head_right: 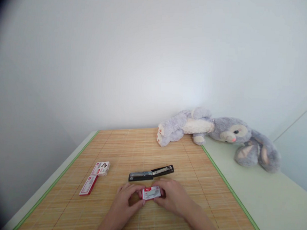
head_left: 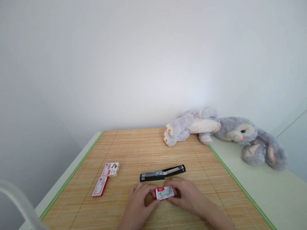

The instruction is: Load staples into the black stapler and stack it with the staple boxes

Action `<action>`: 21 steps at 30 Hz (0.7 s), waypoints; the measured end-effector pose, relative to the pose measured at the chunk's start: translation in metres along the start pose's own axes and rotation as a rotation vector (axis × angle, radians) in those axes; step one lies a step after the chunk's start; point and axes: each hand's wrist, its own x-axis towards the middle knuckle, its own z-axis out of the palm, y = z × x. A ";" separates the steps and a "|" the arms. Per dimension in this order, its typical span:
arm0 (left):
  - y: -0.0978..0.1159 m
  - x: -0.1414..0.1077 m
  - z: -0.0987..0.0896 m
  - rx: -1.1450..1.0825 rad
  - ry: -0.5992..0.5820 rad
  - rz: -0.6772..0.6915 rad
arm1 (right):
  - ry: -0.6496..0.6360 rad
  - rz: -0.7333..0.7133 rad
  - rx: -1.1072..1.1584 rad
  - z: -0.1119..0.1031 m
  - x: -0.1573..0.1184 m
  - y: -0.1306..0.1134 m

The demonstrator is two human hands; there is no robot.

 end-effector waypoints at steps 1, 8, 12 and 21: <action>-0.002 -0.001 0.001 -0.002 0.003 0.012 | -0.004 0.006 -0.012 0.000 0.000 -0.001; -0.032 -0.003 -0.004 0.060 0.282 -0.062 | 0.038 0.051 -0.055 0.003 0.001 -0.002; -0.044 0.015 -0.017 0.155 0.343 -0.082 | 0.062 -0.048 -0.105 0.003 0.009 -0.008; -0.037 0.022 -0.018 0.191 0.169 -0.013 | 0.101 -0.096 -0.169 -0.003 0.034 -0.020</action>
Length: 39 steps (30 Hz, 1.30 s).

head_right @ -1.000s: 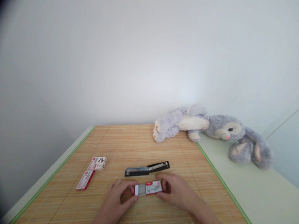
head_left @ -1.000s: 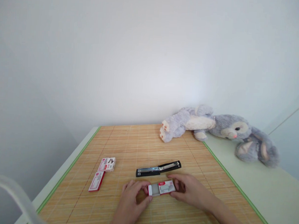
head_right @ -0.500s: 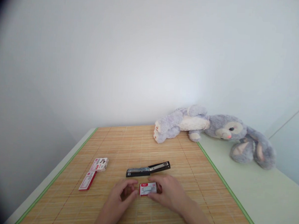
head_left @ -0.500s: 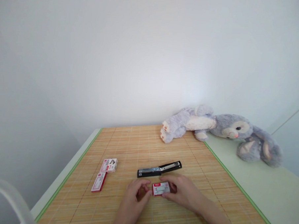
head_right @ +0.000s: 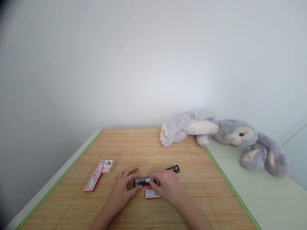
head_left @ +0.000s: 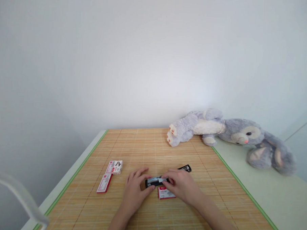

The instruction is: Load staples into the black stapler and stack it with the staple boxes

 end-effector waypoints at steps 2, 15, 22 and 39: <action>0.003 -0.003 0.000 -0.001 -0.010 0.012 | -0.016 -0.002 -0.028 0.000 0.005 0.000; 0.008 -0.005 -0.002 -0.004 -0.004 0.019 | -0.080 -0.005 -0.070 -0.004 0.014 -0.005; 0.008 -0.004 -0.001 -0.015 -0.002 0.017 | -0.118 0.041 -0.123 -0.009 0.007 -0.008; 0.008 -0.004 -0.001 -0.006 -0.016 0.008 | -0.099 0.174 0.112 -0.078 -0.030 0.071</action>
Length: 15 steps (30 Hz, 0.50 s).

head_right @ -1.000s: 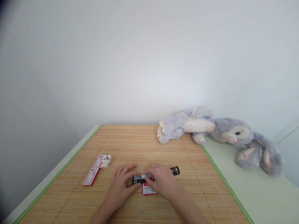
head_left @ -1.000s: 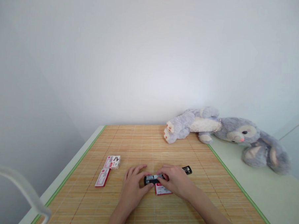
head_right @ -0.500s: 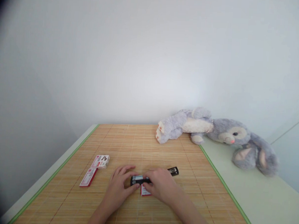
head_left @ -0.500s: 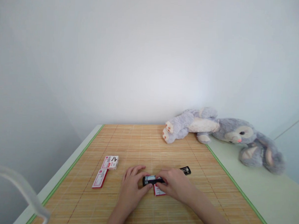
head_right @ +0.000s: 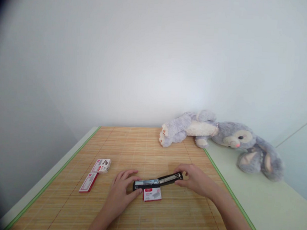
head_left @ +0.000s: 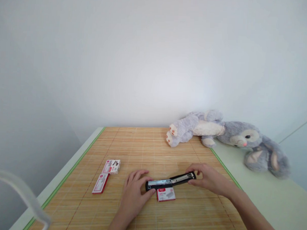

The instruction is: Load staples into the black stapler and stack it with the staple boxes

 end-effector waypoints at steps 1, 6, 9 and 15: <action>0.000 0.000 0.000 0.000 -0.001 0.004 | 0.012 -0.013 0.051 0.000 0.001 -0.002; 0.001 0.000 0.000 0.012 -0.006 0.014 | 0.048 -0.160 0.213 0.012 0.020 -0.034; 0.002 0.000 0.000 0.011 -0.005 0.016 | 0.060 -0.245 0.189 0.023 0.039 -0.054; 0.001 0.002 -0.001 0.003 -0.019 0.036 | -0.028 -0.365 0.047 0.056 0.075 -0.074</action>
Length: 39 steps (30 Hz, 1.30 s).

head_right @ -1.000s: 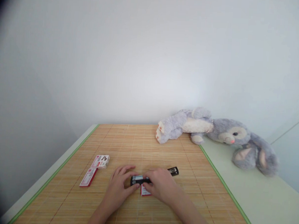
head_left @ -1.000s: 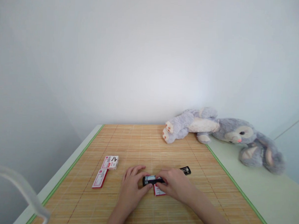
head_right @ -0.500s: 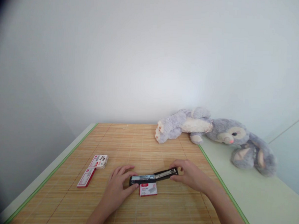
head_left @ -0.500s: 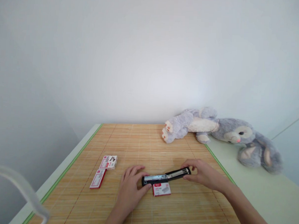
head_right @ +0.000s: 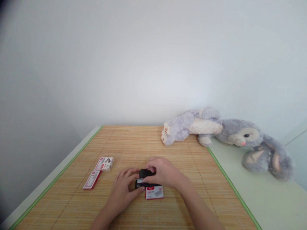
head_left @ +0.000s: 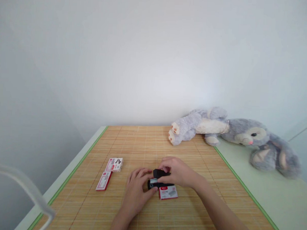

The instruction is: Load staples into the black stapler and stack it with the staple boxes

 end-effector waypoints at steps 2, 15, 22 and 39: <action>-0.001 0.000 0.001 0.002 0.002 0.001 | -0.015 -0.011 -0.021 0.011 0.006 0.000; -0.001 -0.003 0.005 -0.021 0.052 0.011 | 0.187 0.143 0.052 0.029 -0.007 0.019; 0.037 -0.009 0.010 -0.123 -0.126 0.222 | 0.398 0.357 0.120 0.035 -0.029 0.058; 0.014 0.005 -0.001 -0.145 -0.091 0.062 | 0.565 0.520 0.235 0.057 -0.037 0.049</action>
